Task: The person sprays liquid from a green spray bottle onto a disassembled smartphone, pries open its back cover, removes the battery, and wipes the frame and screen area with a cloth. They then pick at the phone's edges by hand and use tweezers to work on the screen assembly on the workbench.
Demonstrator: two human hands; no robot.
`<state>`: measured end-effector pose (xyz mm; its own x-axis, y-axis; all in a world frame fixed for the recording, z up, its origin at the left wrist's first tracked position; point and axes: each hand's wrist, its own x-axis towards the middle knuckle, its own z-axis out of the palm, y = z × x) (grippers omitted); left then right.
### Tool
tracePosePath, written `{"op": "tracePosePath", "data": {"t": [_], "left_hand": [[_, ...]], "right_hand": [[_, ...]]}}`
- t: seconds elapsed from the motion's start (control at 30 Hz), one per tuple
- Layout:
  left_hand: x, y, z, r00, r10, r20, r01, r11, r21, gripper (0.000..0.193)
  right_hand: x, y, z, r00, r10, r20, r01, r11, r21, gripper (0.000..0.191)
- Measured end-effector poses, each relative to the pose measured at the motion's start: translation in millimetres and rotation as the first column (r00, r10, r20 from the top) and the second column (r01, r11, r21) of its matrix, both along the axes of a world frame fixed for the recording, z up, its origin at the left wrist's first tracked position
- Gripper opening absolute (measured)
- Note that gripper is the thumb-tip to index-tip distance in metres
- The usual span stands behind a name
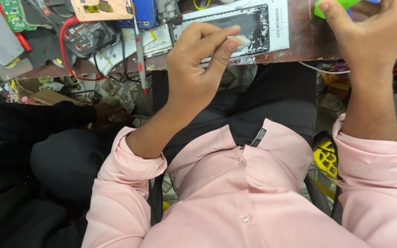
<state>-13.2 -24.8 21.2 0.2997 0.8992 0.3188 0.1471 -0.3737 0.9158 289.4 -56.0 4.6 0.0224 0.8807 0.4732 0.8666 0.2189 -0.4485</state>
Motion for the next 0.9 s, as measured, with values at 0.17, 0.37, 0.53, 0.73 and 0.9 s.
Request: {"op": "tracePosePath", "data": {"t": [0.17,0.37,0.53,0.73,0.9], "left_hand": [[1,1,-6,0.967,-0.047,0.249,0.125,0.943,-0.309,0.023],[4,-1,-12,0.898,-0.071,0.434,0.311,0.800,-0.513,0.030],[20,-21,-18,0.854,-0.150,0.498,0.465,0.651,-0.600,0.027],[29,-36,-28,0.767,-0.187,0.614,0.584,0.600,-0.547,0.032],[31,-38,-24,0.853,-0.153,0.498,0.465,0.656,-0.595,0.040]], "right_hand": [[8,-12,-12,0.999,-0.037,0.036,0.039,0.999,-0.035,0.021],[-5,-51,12,0.980,-0.165,0.113,0.173,0.983,-0.057,0.015],[-60,-75,31,0.847,-0.035,-0.531,-0.094,0.972,-0.214,0.037],[-83,-71,4,0.255,-0.252,-0.934,-0.349,0.876,-0.332,0.029],[-73,-78,-1,0.599,-0.117,-0.792,-0.191,0.940,-0.283,0.016]]}}
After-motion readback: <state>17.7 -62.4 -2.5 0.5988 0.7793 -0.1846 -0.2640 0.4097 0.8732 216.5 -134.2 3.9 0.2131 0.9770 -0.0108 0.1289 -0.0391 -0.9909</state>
